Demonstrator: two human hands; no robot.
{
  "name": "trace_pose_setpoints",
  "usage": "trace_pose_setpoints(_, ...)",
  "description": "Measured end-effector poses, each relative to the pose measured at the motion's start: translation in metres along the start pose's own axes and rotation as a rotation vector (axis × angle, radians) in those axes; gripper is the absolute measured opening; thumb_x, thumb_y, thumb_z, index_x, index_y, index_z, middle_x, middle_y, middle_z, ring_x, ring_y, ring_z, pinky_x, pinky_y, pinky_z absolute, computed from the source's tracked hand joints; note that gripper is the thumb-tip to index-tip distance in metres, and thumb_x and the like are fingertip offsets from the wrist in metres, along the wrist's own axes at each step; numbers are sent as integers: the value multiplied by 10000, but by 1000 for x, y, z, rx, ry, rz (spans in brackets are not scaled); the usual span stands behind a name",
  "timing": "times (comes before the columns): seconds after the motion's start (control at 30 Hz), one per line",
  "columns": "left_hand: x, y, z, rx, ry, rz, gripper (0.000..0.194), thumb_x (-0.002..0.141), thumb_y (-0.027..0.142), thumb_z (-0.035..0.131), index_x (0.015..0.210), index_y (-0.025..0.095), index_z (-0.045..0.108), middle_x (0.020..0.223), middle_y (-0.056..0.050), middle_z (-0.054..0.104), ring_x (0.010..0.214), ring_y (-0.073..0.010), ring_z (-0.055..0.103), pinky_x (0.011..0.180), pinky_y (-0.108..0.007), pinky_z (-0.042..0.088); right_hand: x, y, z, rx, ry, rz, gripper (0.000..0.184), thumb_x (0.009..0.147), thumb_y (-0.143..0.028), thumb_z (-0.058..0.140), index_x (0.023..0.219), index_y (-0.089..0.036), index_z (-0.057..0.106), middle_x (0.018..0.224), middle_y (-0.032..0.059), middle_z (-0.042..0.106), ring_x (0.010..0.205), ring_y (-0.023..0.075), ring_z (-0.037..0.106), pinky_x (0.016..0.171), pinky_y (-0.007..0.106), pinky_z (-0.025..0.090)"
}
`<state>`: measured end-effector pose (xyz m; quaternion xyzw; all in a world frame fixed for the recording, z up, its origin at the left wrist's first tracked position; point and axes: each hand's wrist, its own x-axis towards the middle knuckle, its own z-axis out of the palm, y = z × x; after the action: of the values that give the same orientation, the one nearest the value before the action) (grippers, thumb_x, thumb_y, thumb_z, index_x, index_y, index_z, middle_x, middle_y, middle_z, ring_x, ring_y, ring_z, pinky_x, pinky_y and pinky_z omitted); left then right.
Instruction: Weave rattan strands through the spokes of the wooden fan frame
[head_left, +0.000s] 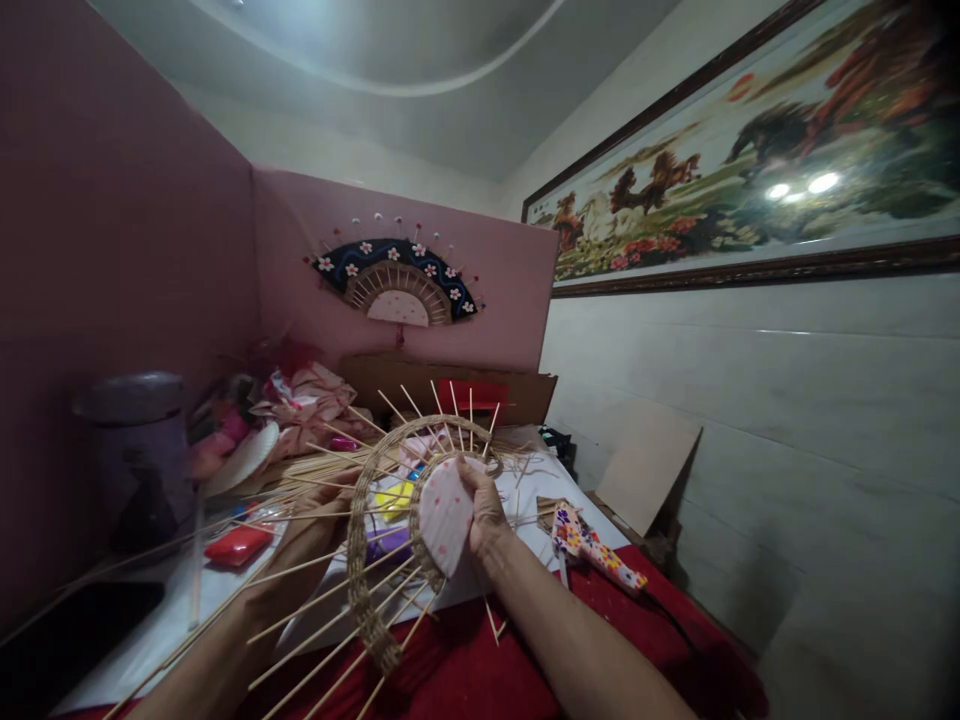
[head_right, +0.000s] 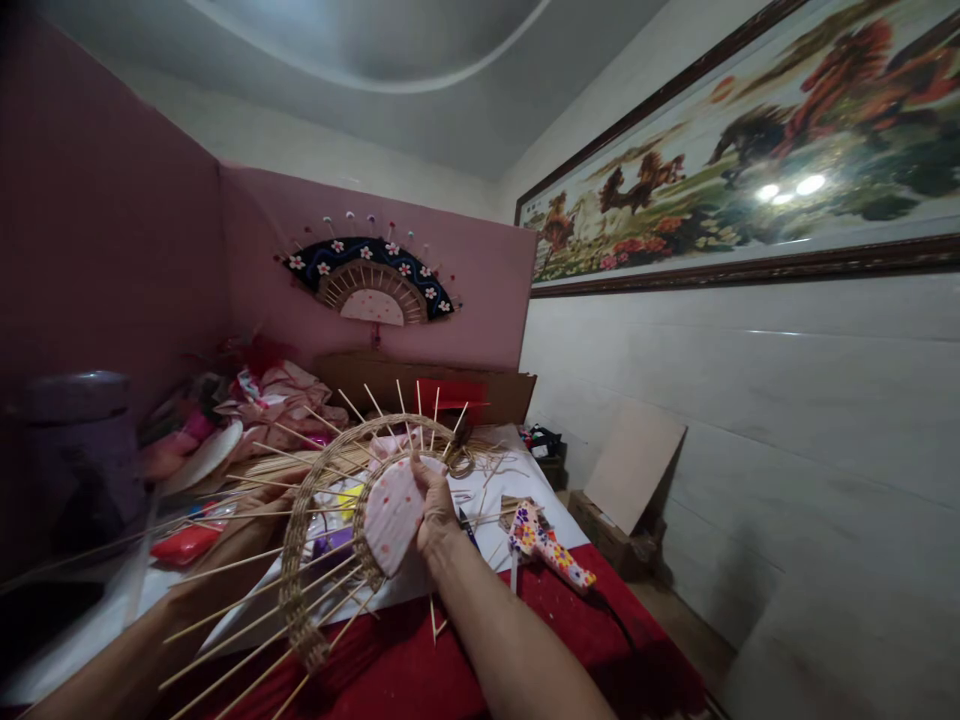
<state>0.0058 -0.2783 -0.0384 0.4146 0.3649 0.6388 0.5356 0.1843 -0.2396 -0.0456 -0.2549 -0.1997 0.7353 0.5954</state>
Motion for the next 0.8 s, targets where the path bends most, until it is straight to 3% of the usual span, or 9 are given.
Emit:
trace_pose_setpoints(0.23, 1, -2, -2, -2, -27, -9, 403, 557, 280, 761, 931, 178, 652, 693, 3, 688, 545, -90, 572, 524, -184, 434, 2, 0, -1, 24, -15, 3, 176, 658, -316, 652, 650, -155, 582, 497, 12, 627, 515, 189, 618, 574, 332, 505)
trace_pose_setpoints(0.43, -5, 2, 1, -48, -64, 2, 314, 567, 240, 761, 865, 187, 677, 632, 32, 676, 521, -69, 560, 500, -154, 420, 0, -1, 0, 40, -10, -12, 185, 655, -321, 658, 637, -155, 578, 498, 9, 624, 521, 182, 616, 588, 324, 505)
trace_pose_setpoints(0.8, 4, -5, -6, -29, -66, 10, 397, 580, 287, 752, 950, 181, 656, 594, 35, 644, 464, -59, 516, 435, -148, 388, -2, -2, 1, 37, -11, 21, 185, 681, -322, 628, 638, -151, 573, 503, 17, 627, 532, 189, 618, 596, 337, 506)
